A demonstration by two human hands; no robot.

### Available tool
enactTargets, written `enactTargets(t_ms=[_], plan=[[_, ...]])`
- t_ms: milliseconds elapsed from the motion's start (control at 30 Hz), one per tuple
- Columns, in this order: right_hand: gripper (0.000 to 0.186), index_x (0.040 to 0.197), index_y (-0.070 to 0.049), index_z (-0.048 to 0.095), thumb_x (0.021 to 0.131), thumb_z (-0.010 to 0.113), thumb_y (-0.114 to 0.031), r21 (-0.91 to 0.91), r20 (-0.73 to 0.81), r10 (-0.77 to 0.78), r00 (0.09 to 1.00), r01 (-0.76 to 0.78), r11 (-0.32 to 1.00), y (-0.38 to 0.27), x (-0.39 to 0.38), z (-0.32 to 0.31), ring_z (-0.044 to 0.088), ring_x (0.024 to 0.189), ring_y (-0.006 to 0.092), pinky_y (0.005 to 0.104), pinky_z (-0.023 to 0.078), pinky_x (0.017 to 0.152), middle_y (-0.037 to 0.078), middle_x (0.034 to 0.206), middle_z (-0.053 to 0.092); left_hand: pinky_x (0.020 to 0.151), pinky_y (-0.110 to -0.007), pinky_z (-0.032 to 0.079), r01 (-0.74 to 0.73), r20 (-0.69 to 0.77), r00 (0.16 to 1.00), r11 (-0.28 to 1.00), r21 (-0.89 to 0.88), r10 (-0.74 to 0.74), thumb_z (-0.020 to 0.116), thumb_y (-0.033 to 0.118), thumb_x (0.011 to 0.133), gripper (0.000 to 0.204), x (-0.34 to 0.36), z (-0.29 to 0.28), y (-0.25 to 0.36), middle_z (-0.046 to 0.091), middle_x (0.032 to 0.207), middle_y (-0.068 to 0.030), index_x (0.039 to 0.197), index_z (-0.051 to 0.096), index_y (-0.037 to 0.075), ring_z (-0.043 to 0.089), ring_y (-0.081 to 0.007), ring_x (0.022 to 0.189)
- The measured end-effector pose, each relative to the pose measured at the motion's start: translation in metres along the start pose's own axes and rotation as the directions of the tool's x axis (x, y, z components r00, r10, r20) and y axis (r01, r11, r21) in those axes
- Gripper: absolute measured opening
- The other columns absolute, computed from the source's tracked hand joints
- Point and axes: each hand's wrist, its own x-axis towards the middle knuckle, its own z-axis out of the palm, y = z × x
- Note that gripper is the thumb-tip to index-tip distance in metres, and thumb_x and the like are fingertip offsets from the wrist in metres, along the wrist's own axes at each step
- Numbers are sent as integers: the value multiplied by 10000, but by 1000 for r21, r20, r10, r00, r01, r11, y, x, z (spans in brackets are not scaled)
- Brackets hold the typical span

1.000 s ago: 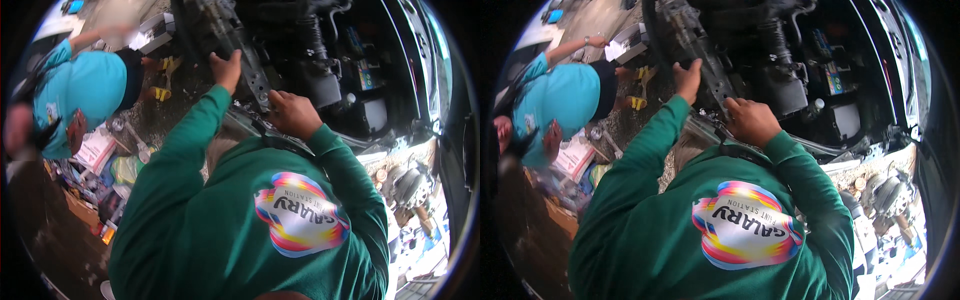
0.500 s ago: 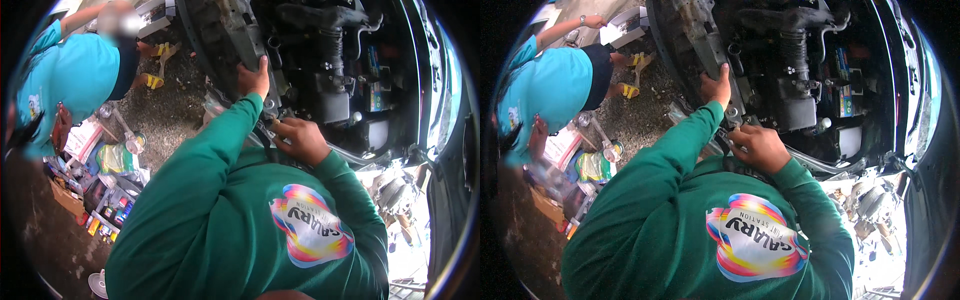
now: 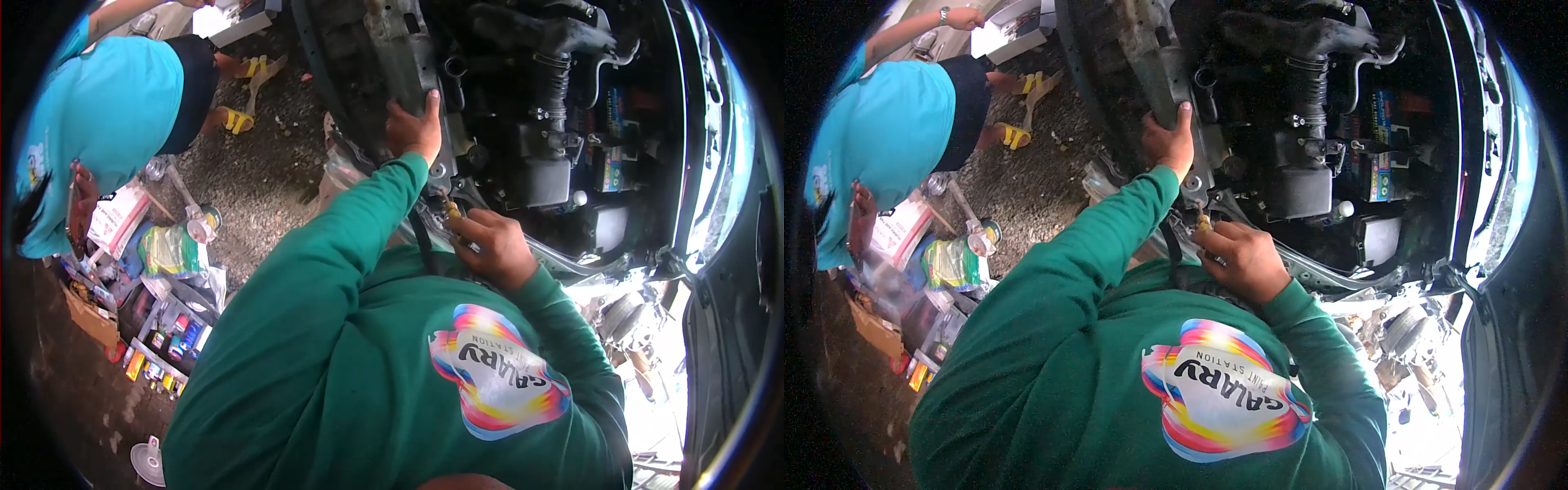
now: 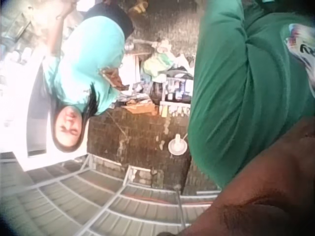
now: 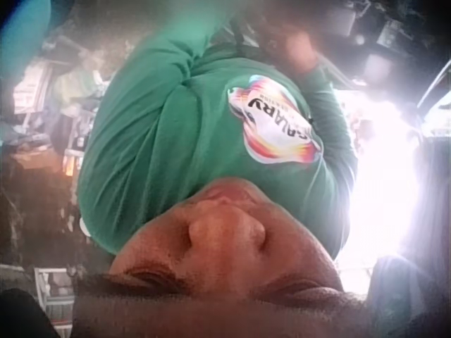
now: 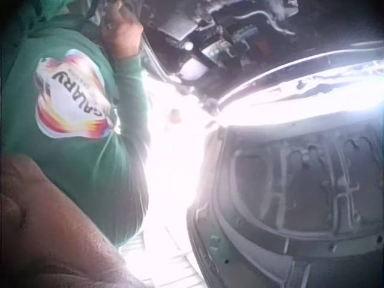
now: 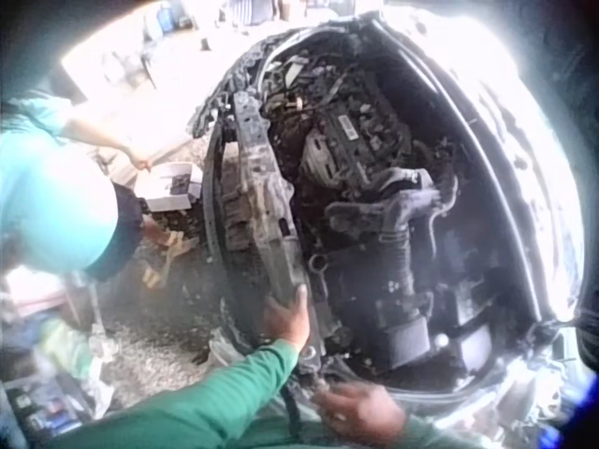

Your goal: The person removes a headlight from a car by unscrewing it with a screwdriver and then pulling the assembly away from the vehicle frame by hand.

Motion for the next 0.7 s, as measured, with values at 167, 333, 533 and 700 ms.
enactTargets(t_ms=[167,333,533,700], plan=[[352,1153,-107,713,813,803,-98,38,-44,-16,999,18,999,3,-7,6,700,796,328,449,583,702,108,922,671,978,-543,552,-22,-31,999,1000,7,22,713,693,920,853,-2,-1,-1,727,1227,-275,1372,572,-16,709,-466,1128],[349,1139,-100,716,801,798,-75,87,-133,-5,991,17,996,13,-15,13,695,793,331,453,578,696,107,918,665,1055,-541,518,-124,-27,992,991,55,126,685,650,955,876,-8,1,-3,640,1349,-309,1465,496,-37,645,-474,1237],[347,1120,-106,725,781,790,-69,157,-227,13,974,23,987,20,-14,15,698,800,320,451,581,695,99,888,645,1234,-570,343,-503,25,836,747,436,548,657,560,996,1053,-31,1,-18,382,1599,-385,1632,180,-130,400,-497,1499],[333,1109,-122,720,784,792,-105,222,-261,5,965,55,974,25,-15,14,694,808,302,453,579,703,79,870,629,1247,-542,340,-526,46,836,775,351,546,762,459,942,1143,-30,6,-11,318,1637,-407,1638,89,-148,359,-514,1533]])
